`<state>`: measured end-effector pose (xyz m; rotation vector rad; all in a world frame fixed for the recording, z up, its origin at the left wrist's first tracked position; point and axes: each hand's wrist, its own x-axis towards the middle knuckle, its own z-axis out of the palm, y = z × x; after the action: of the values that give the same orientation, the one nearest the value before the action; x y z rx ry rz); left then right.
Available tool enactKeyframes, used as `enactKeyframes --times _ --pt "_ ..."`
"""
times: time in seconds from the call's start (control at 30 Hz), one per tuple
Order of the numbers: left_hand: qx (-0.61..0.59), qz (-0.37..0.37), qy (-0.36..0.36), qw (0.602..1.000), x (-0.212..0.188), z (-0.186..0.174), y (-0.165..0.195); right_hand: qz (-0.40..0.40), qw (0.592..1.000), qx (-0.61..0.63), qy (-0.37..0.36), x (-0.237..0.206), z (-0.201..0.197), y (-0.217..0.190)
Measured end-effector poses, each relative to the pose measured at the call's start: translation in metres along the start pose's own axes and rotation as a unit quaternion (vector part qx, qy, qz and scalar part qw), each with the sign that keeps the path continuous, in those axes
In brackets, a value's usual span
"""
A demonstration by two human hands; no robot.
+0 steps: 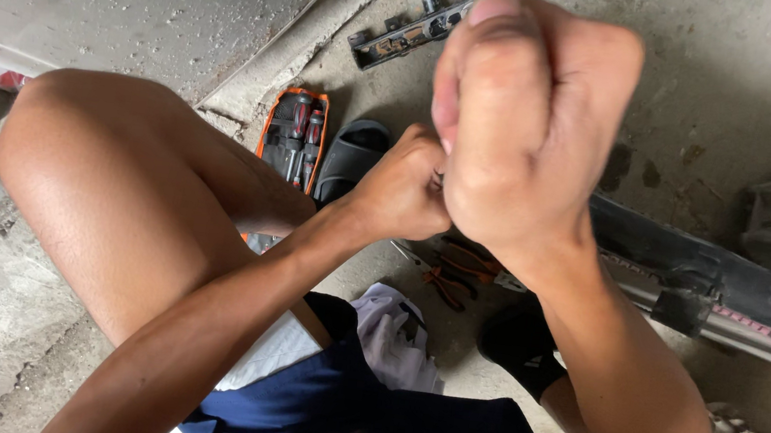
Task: The person uses a screwdriver to pry and scrape along the edge of a long metal frame, likely removing sealant or debris. They hold the frame steady with one hand while working with the tool in the other.
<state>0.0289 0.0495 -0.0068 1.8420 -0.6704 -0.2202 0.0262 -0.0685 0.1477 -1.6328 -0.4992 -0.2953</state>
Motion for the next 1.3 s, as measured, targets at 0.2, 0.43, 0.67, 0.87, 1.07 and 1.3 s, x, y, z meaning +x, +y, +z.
enactKeyframes --times 0.2,0.43,0.67,0.87,1.07,1.3 --pt "-0.012 0.1 0.046 0.994 0.003 -0.002 0.015 -0.005 1.0 0.026 0.014 0.01 -0.001 -0.006" --pt "-0.078 0.118 0.023 0.99 0.008 -0.012 0.029 0.141 0.961 0.2 -0.125 0.012 -0.039 -0.022" --pt "-0.095 0.018 -0.013 0.995 0.007 -0.016 0.031 0.13 0.961 0.175 -0.172 0.003 -0.044 -0.015" --pt "-0.084 0.087 -0.003 0.993 0.008 -0.021 0.04 0.103 0.951 0.255 -0.145 -0.008 -0.065 -0.018" --pt "-0.07 0.062 -0.065 0.993 0.01 -0.027 0.043 0.092 0.937 0.282 -0.186 0.003 -0.066 -0.027" --pt "-0.107 0.088 -0.084 0.987 0.01 -0.035 0.045 0.124 0.952 0.23 -0.16 0.003 -0.062 -0.024"
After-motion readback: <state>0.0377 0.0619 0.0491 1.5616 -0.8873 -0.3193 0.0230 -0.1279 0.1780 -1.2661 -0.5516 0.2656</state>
